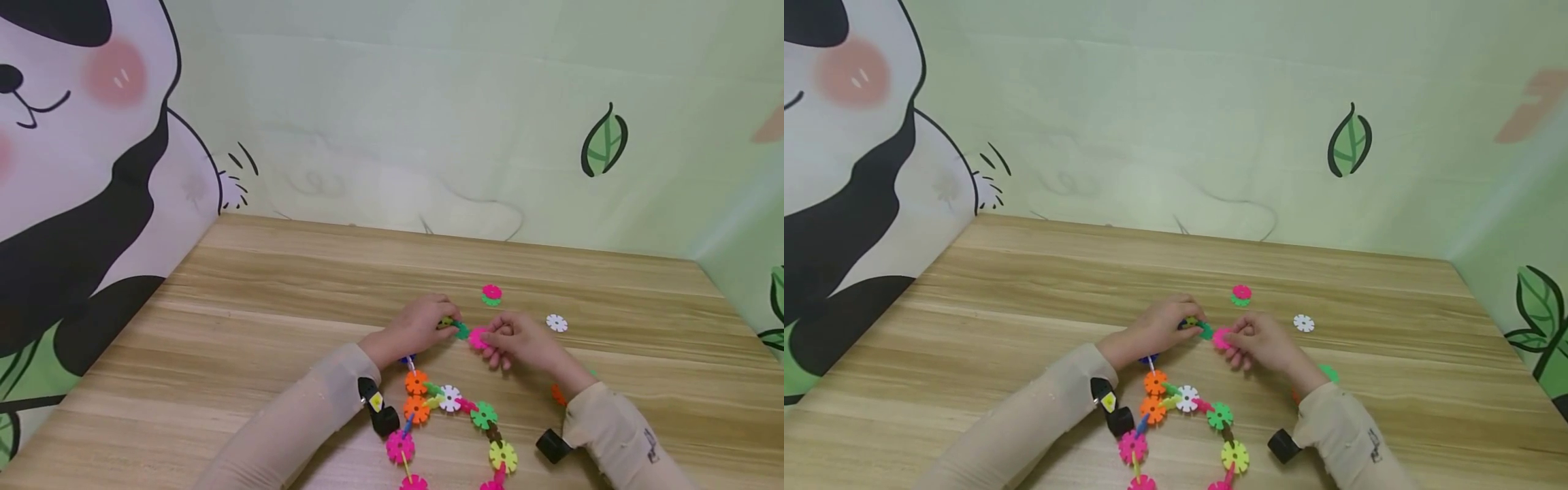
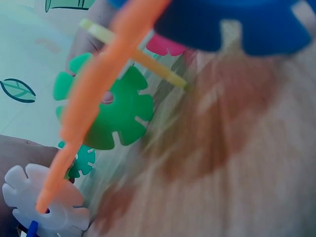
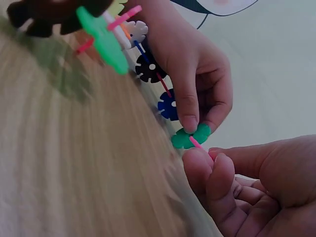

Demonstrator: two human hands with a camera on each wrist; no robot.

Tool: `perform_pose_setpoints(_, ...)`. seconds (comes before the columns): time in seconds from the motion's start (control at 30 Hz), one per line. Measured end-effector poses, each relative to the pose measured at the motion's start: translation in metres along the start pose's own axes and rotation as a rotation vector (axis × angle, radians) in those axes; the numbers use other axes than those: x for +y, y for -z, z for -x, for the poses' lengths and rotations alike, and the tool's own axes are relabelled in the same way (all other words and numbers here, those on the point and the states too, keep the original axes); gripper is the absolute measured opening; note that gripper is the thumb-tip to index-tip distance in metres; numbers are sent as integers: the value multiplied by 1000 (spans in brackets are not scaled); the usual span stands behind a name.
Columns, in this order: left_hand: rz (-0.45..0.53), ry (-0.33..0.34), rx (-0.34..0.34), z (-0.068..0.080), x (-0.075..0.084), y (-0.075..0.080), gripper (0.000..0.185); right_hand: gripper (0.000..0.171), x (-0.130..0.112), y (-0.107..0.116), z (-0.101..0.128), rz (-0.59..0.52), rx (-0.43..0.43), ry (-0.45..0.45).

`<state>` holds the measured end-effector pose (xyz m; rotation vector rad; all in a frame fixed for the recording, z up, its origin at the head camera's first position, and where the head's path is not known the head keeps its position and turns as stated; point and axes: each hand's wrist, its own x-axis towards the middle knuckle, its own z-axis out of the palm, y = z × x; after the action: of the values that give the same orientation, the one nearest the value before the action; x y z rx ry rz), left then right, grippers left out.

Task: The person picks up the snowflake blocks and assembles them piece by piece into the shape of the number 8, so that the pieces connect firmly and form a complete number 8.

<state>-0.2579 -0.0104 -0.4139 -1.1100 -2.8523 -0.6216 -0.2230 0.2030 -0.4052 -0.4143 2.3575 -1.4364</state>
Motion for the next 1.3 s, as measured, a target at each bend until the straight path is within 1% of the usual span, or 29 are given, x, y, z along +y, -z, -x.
perform_pose_setpoints(0.27,13,-29,19,-1,1,-1,18,17,5,-5,-3,-67,-21,24)
perform_pose_setpoints(0.4,12,-22,33,0,2,-3,18,17,5,-9,-3,-109,-2,22)
perform_pose_setpoints(0.53,6,-17,50,0,4,-3,17,17,4,-14,-4,-125,41,13)
perform_pose_setpoints(0.8,-12,6,100,1,3,-3,16,19,1,-26,-9,-104,179,14)
perform_pose_setpoints(0.9,-8,3,109,1,3,-4,14,19,2,-28,-10,-88,214,12)
perform_pose_setpoints(1.0,21,2,103,2,2,-3,15,19,4,-28,-11,-70,216,4)
perform_pose_setpoints(1.13,66,-21,97,2,-1,-3,17,19,7,-26,-12,-27,201,9)
perform_pose_setpoints(1.3,67,-62,110,2,-2,-3,17,18,8,-26,-12,-3,206,28)
